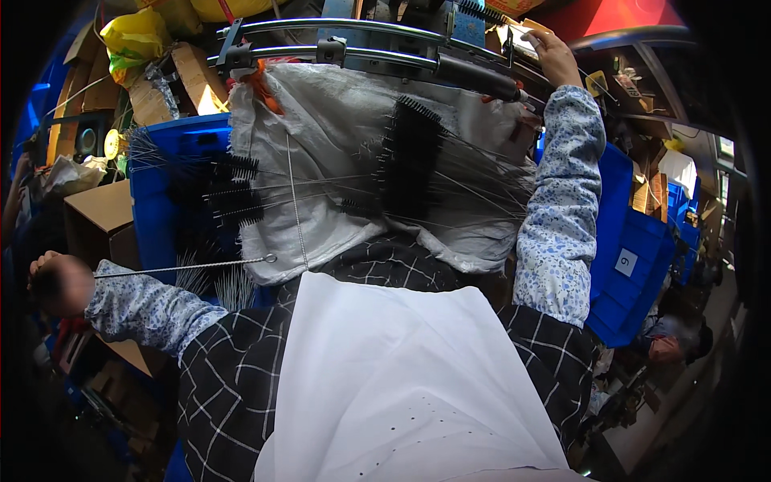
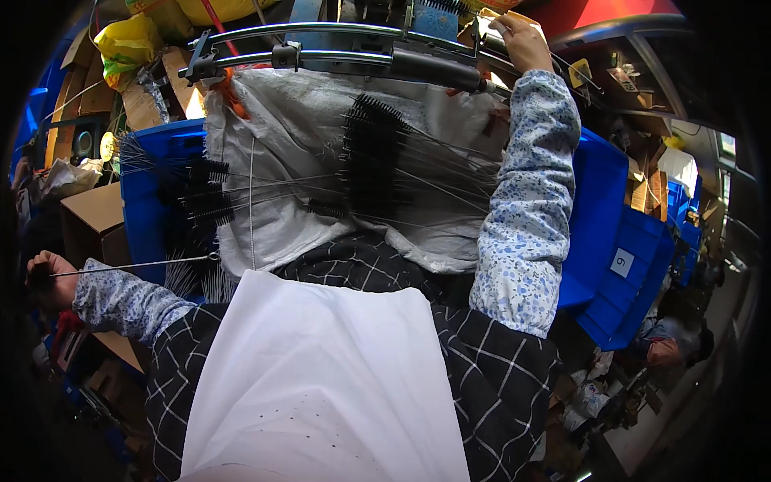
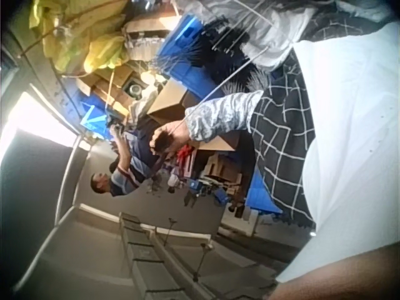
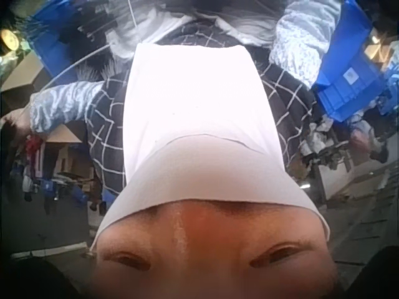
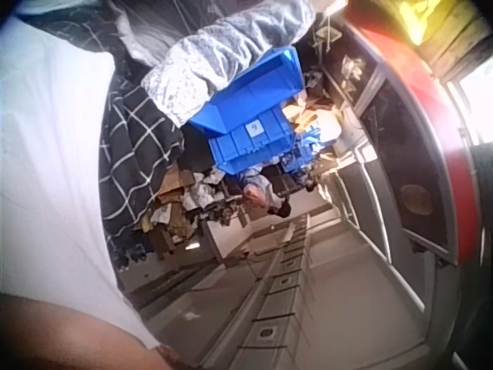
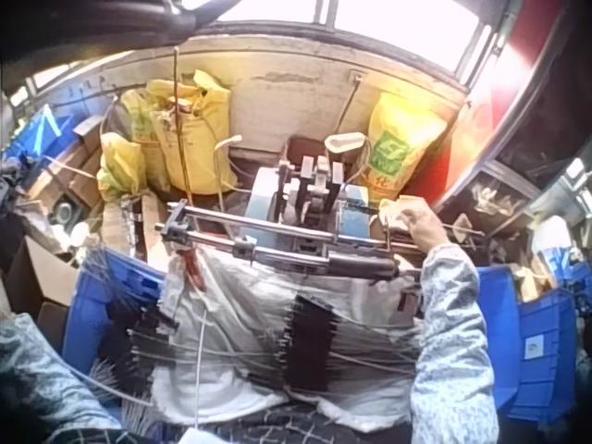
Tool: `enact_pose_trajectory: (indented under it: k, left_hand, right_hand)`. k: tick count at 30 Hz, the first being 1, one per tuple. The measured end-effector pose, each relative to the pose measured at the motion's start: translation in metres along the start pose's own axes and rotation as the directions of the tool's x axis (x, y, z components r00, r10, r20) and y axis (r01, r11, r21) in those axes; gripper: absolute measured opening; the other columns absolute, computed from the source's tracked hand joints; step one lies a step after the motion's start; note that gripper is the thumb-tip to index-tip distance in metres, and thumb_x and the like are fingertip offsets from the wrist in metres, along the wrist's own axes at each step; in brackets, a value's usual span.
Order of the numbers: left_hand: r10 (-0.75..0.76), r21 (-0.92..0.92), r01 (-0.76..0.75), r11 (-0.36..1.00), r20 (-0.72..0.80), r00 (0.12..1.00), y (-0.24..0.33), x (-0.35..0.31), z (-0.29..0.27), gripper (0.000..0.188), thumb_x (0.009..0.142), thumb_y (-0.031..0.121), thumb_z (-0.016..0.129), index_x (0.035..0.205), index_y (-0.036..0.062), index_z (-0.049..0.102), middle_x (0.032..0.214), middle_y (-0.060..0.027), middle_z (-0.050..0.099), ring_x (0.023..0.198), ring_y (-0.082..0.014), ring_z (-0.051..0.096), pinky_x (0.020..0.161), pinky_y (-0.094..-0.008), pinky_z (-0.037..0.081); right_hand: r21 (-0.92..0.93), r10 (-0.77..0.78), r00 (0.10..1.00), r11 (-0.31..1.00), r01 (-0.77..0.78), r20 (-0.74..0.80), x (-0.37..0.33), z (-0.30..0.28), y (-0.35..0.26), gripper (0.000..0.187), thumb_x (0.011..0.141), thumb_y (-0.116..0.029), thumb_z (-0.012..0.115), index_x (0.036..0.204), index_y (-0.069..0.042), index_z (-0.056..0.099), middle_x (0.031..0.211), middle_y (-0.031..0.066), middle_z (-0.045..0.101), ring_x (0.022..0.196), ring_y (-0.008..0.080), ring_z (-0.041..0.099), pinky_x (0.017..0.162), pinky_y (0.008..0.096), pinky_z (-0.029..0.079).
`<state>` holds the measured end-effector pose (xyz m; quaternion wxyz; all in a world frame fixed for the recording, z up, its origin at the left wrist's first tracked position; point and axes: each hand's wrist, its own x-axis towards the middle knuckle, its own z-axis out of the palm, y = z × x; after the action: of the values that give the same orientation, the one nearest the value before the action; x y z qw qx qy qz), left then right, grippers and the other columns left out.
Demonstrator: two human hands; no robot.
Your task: The person inserts black bristle bundles into a metal jig, pulls a wire through the bristles, and secures them. They then remove the assembled brush from the jig and place it into a blue bin. This process is repeated for multiple brushes.
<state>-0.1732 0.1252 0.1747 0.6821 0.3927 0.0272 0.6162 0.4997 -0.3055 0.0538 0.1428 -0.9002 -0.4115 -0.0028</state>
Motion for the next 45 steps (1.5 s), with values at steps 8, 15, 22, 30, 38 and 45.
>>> enact_pose_trajectory:
  k: [8,15,22,30,38,45]
  left_hand:
    - [-0.111,0.070,0.125,0.990,-0.172,0.979,-0.125,-0.039,0.071,0.023,0.082,0.011,0.046,0.096,-0.0053,0.053,0.089,-0.0149,0.058,0.087,-0.0234,0.057,0.080,-0.0364,0.047]
    - [-0.360,0.511,0.172,0.842,0.295,0.885,-0.248,-0.164,0.223,0.022,0.090,0.021,0.041,0.102,0.0024,0.042,0.096,-0.0103,0.054,0.078,-0.0120,0.050,0.073,-0.0247,0.041]
    - [-0.807,0.832,-0.291,0.472,0.541,0.239,-0.180,-0.149,0.197,0.036,0.072,-0.003,0.056,0.105,0.0091,0.051,0.111,-0.0090,0.051,0.079,-0.0190,0.050,0.075,-0.0297,0.038]
    - [-0.814,0.906,-0.218,0.362,0.421,0.400,-0.155,-0.170,0.182,0.014,0.067,0.002,0.063,0.080,0.0053,0.058,0.100,-0.0099,0.057,0.089,-0.0261,0.053,0.075,-0.0335,0.042]
    - [-0.503,0.870,0.148,0.471,0.127,0.855,-0.146,-0.152,0.136,0.021,0.088,0.014,0.045,0.101,-0.0022,0.049,0.100,-0.0160,0.055,0.083,-0.0185,0.055,0.080,-0.0278,0.042]
    - [-0.214,0.813,0.216,0.541,-0.115,0.970,-0.134,-0.137,0.113,0.039,0.086,0.020,0.050,0.119,0.0031,0.037,0.099,-0.0131,0.055,0.075,-0.0125,0.049,0.067,-0.0237,0.041]
  right_hand:
    - [0.566,-0.327,0.821,0.824,0.006,0.467,-0.095,-0.078,-0.105,0.037,0.088,-0.026,0.046,0.118,-0.005,0.046,0.101,0.0120,0.057,0.095,0.0188,0.053,0.083,0.0299,0.042]
    - [0.903,-0.542,0.757,0.405,-0.146,0.365,-0.122,-0.037,-0.240,0.035,0.092,-0.027,0.035,0.113,0.000,0.044,0.079,0.0062,0.054,0.077,0.0137,0.053,0.072,0.0254,0.042]
    - [0.172,-0.031,0.981,0.983,0.065,-0.192,-0.066,0.004,-0.163,0.025,0.083,-0.021,0.050,0.104,-0.011,0.058,0.082,0.0104,0.061,0.077,0.0225,0.056,0.066,0.0306,0.044]
    - [-0.127,0.104,0.936,0.980,-0.155,-0.337,-0.019,0.049,-0.087,0.024,0.083,-0.030,0.047,0.102,-0.024,0.060,0.085,0.0022,0.062,0.085,0.0240,0.052,0.078,0.0420,0.037]
    - [-0.119,0.084,0.953,0.985,-0.124,-0.292,-0.014,0.048,-0.085,0.025,0.082,-0.028,0.048,0.105,-0.024,0.058,0.084,0.0018,0.061,0.087,0.0233,0.051,0.079,0.0400,0.036]
    - [-0.271,-0.025,0.924,0.959,-0.086,-0.382,-0.015,0.040,-0.091,0.025,0.080,-0.024,0.049,0.102,-0.023,0.060,0.084,0.0009,0.062,0.082,0.0230,0.052,0.075,0.0375,0.038]
